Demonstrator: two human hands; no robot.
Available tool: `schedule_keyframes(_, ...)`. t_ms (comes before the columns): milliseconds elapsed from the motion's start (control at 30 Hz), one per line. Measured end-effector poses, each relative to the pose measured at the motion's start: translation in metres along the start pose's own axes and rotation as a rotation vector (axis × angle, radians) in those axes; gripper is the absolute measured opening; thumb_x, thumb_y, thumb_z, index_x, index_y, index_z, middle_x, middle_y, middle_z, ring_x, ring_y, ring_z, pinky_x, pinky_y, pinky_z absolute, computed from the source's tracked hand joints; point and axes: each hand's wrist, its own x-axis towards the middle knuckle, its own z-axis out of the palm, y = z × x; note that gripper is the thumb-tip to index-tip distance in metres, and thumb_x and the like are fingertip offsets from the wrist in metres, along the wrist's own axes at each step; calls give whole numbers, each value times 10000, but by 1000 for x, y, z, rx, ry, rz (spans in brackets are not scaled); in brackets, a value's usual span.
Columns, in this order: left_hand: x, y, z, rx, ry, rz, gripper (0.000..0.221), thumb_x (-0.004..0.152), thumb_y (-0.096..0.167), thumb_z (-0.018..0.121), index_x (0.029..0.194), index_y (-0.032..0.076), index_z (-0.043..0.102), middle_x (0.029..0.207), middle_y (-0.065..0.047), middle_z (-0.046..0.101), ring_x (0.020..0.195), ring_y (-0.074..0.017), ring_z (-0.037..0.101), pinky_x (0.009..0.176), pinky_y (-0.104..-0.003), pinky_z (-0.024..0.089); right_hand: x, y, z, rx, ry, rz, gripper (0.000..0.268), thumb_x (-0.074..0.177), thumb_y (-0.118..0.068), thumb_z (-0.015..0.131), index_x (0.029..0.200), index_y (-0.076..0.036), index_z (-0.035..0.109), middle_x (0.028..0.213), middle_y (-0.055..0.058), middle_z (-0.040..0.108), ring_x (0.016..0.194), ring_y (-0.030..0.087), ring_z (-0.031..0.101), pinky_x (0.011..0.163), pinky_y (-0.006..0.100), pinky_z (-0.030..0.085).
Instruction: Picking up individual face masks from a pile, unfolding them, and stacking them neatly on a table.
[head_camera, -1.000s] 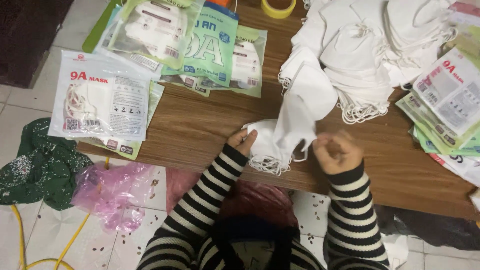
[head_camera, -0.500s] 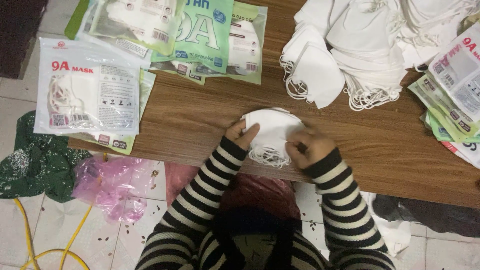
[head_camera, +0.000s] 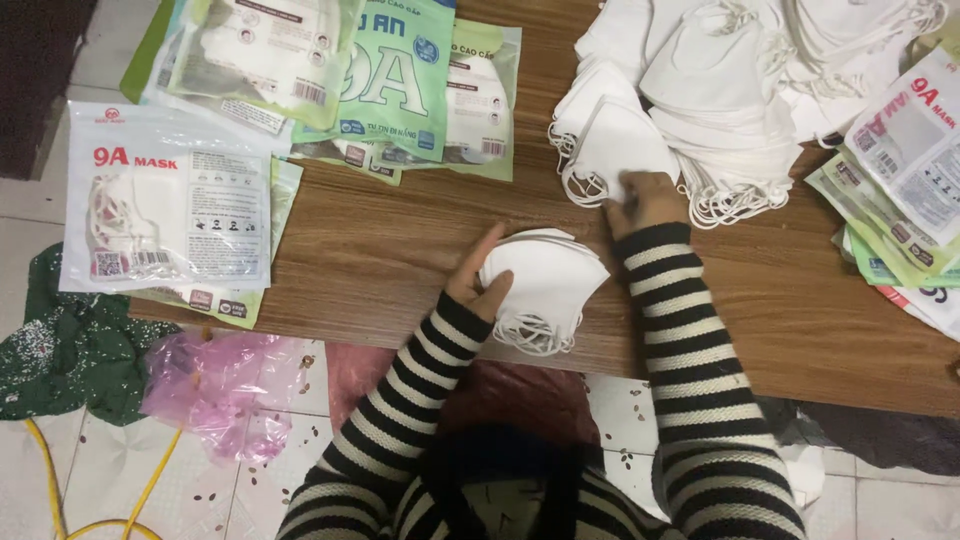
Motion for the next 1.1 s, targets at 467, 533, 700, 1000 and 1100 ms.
schedule_keyframes(467, 0, -18, 4, -53, 43, -14, 190, 923, 122, 717, 1085, 93, 811, 1046, -131, 684, 991, -211, 630, 909, -397, 532, -38, -36, -65, 530, 500, -242, 114, 830, -113, 818, 940, -132, 839, 753, 70, 680, 661, 255, 654, 632, 300, 526)
schedule_keyframes(533, 1, 6, 5, -60, 48, -34, 191, 938, 164, 724, 1091, 83, 805, 959, -113, 683, 904, -174, 630, 841, -362, 557, -54, -42, -66, 524, 575, -352, 86, 800, -144, 843, 886, -144, 850, 721, 53, 681, 629, 235, 650, 627, 271, 525)
schedule_keyframes(700, 6, 1, -1, -79, 31, -256, 534, 1064, 465, 478, 1165, 6, 732, 1047, -241, 681, 993, -315, 617, 952, -516, 511, -93, -71, -101, 776, 271, -838, 150, 823, -57, 699, 950, 10, 741, 773, 131, 692, 577, 286, 637, 538, 325, 536)
schedule_keyframes(1000, -2, -40, -6, -123, 40, -254, 290, 1019, 278, 665, 1138, 27, 746, 866, -76, 714, 833, -130, 619, 774, -302, 561, -125, -95, -101, 892, 223, -738, 255, 793, -18, 794, 1034, 53, 750, 870, 190, 663, 655, 324, 659, 563, 375, 546)
schedule_keyframes(1100, 7, -3, 1, -206, 56, -294, 219, 1009, 224, 663, 1072, 31, 747, 795, -13, 676, 729, -99, 624, 672, -222, 580, -96, -105, -139, 1011, 30, -802, 227, 867, -25, 674, 1064, 87, 690, 578, 120, 638, 362, 234, 530, 339, 313, 406)
